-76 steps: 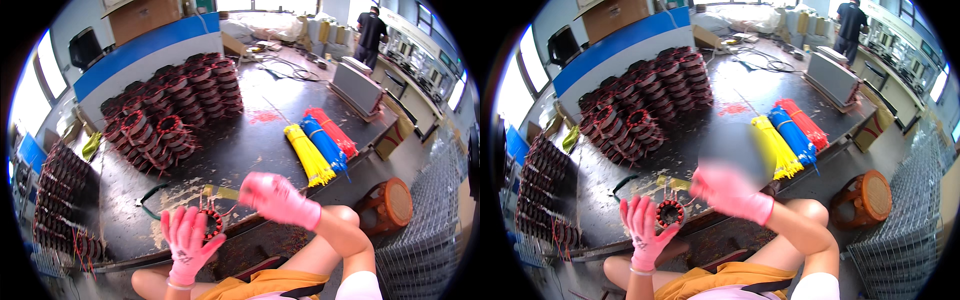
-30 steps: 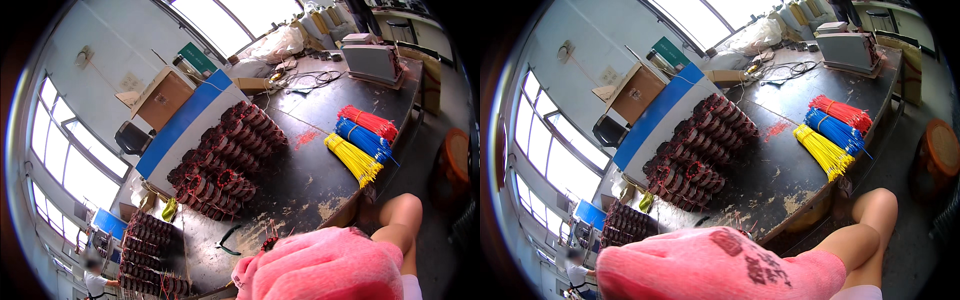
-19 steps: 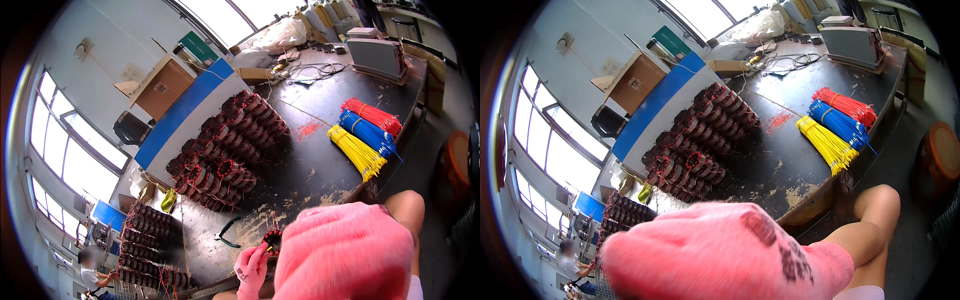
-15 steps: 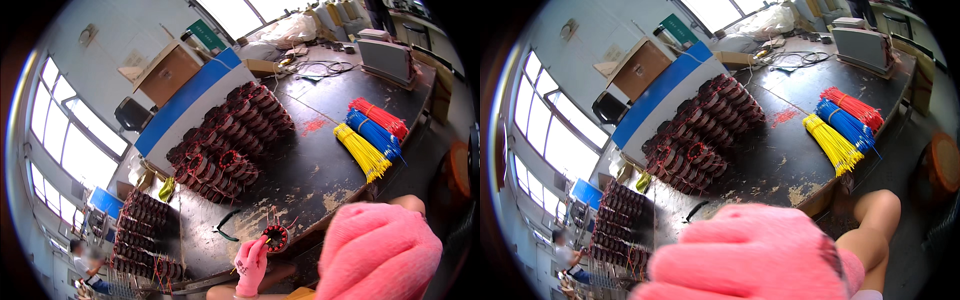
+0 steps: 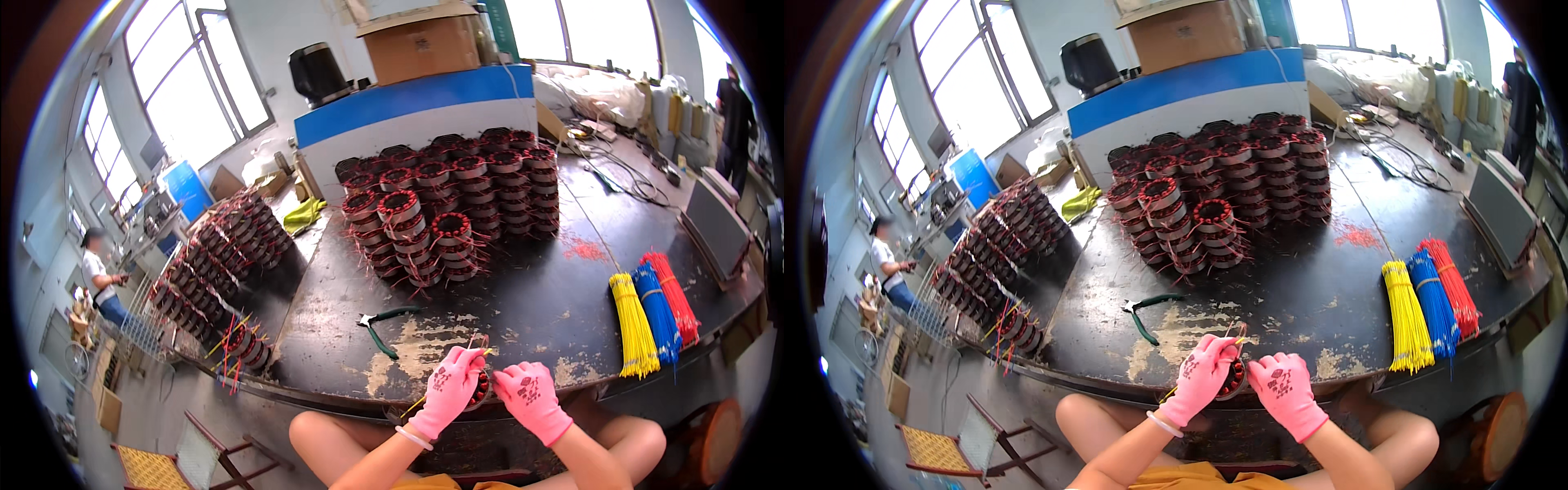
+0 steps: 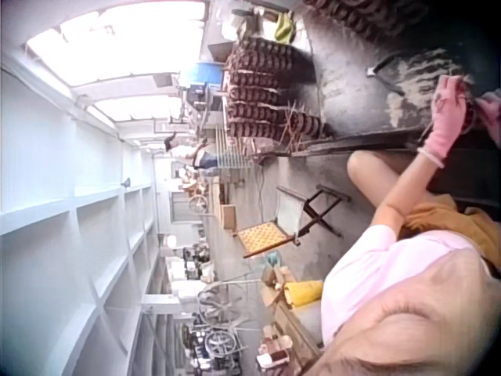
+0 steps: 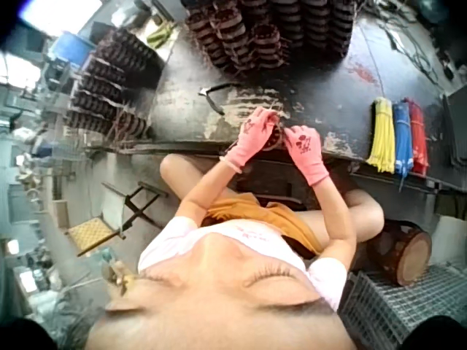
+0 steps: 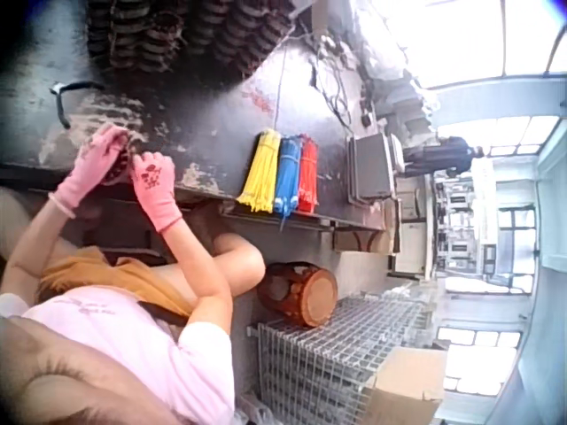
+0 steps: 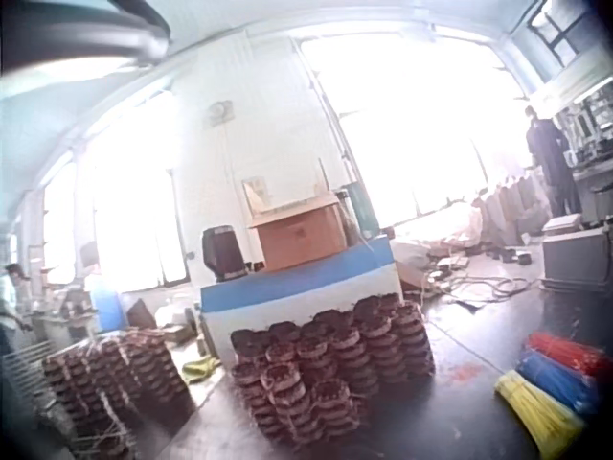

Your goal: The person sits at a workbench and assembles small cylindrical electrical components by inserting colored zip ties into slots on the component's top. They use pliers to trim the excess length of the zip ties and then place the finished units into a stack on the table.

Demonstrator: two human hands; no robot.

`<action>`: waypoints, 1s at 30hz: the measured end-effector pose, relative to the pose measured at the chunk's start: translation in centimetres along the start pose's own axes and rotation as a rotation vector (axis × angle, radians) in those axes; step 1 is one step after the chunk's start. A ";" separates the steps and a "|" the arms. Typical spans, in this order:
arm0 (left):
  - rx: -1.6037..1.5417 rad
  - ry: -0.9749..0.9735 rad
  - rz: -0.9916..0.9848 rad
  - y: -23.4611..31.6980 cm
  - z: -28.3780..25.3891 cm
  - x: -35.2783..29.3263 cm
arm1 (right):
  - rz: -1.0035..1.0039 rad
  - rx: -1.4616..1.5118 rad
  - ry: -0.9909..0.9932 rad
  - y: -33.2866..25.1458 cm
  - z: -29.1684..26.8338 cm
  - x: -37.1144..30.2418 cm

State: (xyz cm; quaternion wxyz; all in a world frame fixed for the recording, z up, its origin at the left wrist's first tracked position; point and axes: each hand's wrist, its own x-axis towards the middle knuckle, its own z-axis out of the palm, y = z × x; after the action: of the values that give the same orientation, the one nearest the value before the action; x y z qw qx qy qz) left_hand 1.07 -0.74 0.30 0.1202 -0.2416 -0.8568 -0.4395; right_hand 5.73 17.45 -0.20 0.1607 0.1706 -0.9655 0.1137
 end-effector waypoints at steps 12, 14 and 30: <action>0.102 -0.096 0.089 -1.2 -0.9 0.6 | 0.125 -0.031 -0.120 -2.2 0.0 -2.1; 0.082 -0.088 0.102 -1.6 -0.2 0.2 | 0.177 0.158 -0.059 -2.0 1.2 -3.4; -0.029 -0.079 0.055 -1.1 0.0 0.0 | 0.702 1.320 -0.529 3.3 2.2 5.0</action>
State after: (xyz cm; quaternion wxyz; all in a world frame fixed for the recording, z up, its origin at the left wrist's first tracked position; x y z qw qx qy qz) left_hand 0.53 -1.28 -0.46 0.0951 -0.2840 -0.8474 -0.4385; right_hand -0.50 18.41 -1.08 -0.2538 -0.0625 -0.7019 0.6626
